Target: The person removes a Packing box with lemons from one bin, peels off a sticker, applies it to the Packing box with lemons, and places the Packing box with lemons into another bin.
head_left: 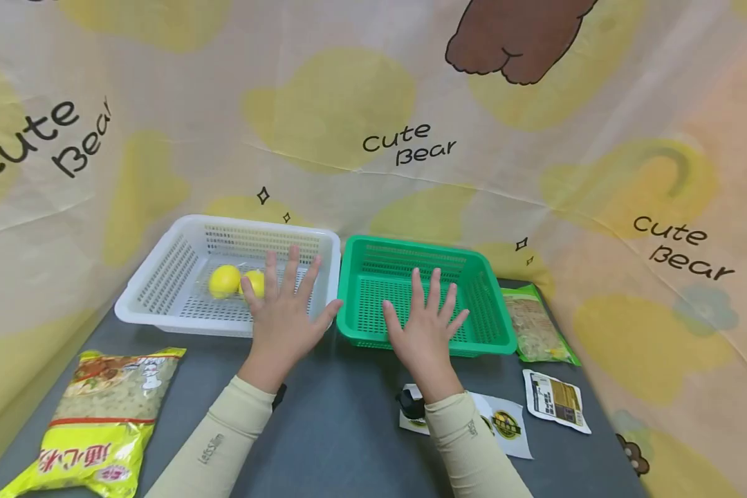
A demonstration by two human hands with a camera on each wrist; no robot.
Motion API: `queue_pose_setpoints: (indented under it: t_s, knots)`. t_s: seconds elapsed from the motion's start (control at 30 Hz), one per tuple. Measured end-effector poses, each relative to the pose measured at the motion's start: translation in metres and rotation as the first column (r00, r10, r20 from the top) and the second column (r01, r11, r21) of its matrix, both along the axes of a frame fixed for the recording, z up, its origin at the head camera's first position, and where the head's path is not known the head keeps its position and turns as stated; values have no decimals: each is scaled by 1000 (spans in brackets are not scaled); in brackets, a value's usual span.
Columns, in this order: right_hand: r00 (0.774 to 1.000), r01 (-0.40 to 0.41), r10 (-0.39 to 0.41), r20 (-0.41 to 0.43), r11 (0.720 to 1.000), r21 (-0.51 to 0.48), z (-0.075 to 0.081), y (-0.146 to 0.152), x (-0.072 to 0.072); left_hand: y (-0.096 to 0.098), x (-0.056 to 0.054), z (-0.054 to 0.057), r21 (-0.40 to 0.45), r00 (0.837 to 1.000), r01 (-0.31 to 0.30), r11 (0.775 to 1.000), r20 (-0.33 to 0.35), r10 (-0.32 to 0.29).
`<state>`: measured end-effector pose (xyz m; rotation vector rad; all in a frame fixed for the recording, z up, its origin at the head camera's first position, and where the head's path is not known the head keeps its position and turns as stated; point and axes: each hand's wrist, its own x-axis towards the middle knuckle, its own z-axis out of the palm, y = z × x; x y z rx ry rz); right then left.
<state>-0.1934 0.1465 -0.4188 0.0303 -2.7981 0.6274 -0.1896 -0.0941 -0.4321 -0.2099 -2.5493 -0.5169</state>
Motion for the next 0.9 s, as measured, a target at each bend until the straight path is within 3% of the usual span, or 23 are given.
queue_pose_setpoints:
  t_s: [0.2, 0.47, 0.67, 0.9]
  knots:
    - [1000, -25, 25, 7, 999, -23, 2, -10, -2, -40, -1, 9, 0, 997, -51, 999, 53, 51]
    - [998, -55, 55, 15, 998, -43, 7, -29, -4, -126, -4, 21, 32, 971, -151, 988, 190, 142]
    - [994, -105, 106, 28, 993, -55, 14, -56, -9, -179, -6, 17, 16, 949, -190, 982, 258, 180]
    - [976, -217, 217, 8, 975, -46, 14, -97, -12, -204, -6, 0, 8, 936, -180, 984, 309, 169]
